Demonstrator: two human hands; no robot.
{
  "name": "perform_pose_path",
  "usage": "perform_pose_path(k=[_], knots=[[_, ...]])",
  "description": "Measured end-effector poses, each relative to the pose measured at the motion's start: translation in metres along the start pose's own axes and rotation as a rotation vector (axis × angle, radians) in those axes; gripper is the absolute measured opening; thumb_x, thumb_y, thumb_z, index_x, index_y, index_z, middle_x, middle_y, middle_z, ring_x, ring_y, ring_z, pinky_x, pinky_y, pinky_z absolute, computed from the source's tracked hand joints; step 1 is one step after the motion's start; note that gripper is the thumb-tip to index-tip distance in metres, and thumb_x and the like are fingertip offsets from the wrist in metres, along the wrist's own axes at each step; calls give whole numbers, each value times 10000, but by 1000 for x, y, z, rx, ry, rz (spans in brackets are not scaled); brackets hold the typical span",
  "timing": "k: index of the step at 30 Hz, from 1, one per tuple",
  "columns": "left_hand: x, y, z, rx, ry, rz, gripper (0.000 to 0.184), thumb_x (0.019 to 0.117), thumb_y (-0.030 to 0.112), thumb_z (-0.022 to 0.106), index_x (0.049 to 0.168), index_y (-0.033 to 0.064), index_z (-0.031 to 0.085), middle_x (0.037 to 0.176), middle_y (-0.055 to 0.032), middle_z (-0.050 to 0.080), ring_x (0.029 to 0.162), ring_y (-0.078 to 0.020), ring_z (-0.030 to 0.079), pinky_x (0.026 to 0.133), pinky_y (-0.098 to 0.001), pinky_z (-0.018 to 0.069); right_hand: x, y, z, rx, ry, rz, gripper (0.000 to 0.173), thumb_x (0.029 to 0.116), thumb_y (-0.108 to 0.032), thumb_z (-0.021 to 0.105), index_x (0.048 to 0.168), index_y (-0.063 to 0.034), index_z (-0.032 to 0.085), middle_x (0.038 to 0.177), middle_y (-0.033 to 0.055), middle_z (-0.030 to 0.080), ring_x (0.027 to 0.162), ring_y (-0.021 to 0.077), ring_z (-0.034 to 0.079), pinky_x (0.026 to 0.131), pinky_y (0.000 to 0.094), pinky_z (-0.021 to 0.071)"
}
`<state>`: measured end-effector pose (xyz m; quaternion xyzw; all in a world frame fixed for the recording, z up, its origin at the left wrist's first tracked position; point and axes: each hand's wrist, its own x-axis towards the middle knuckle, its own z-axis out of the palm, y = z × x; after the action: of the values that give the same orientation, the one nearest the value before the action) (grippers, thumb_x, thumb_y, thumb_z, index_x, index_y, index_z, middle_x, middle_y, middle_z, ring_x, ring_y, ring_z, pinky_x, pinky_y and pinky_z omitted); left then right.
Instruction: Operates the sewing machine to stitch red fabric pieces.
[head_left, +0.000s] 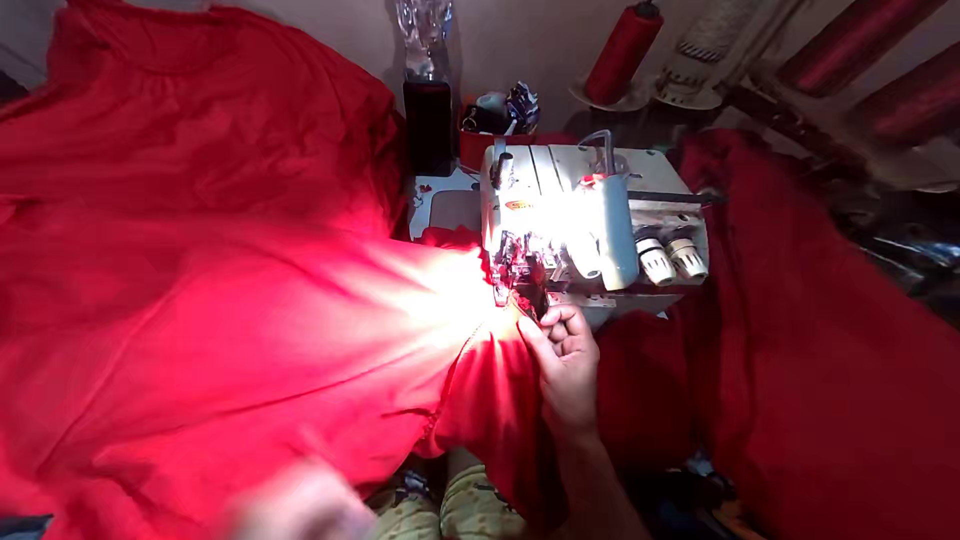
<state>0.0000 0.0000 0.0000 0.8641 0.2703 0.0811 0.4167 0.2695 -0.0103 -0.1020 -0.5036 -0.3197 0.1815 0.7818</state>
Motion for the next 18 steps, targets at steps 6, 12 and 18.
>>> perform_pose_path(k=[6,12,18], knots=[[38,-46,116,-1094,627,-777,365,1125,245,338,1309,-28,498,1078,-106,704,952,-177,719,843,-337,590,-18,-11,-27,-100,-91,133,208,895,7,630,1088,-14,558,645,-106,577,555,-47,541,544,109,460],[26,-9,76,-1050,914,-428,369,1067,67,261,894,128,581,777,75,678,762,-67,685,774,-298,600,-17,-29,-44,-124,-181,295,117,898,0,656,1001,-36,613,718,-70,674,633,-27,633,609,141,530],[39,13,105,-1191,656,-532,333,1122,266,271,1257,80,512,1043,-7,692,988,-107,684,884,-356,575,-27,-27,-37,-22,-187,280,56,915,1,640,942,-45,621,737,-55,655,618,-25,602,575,133,500]])
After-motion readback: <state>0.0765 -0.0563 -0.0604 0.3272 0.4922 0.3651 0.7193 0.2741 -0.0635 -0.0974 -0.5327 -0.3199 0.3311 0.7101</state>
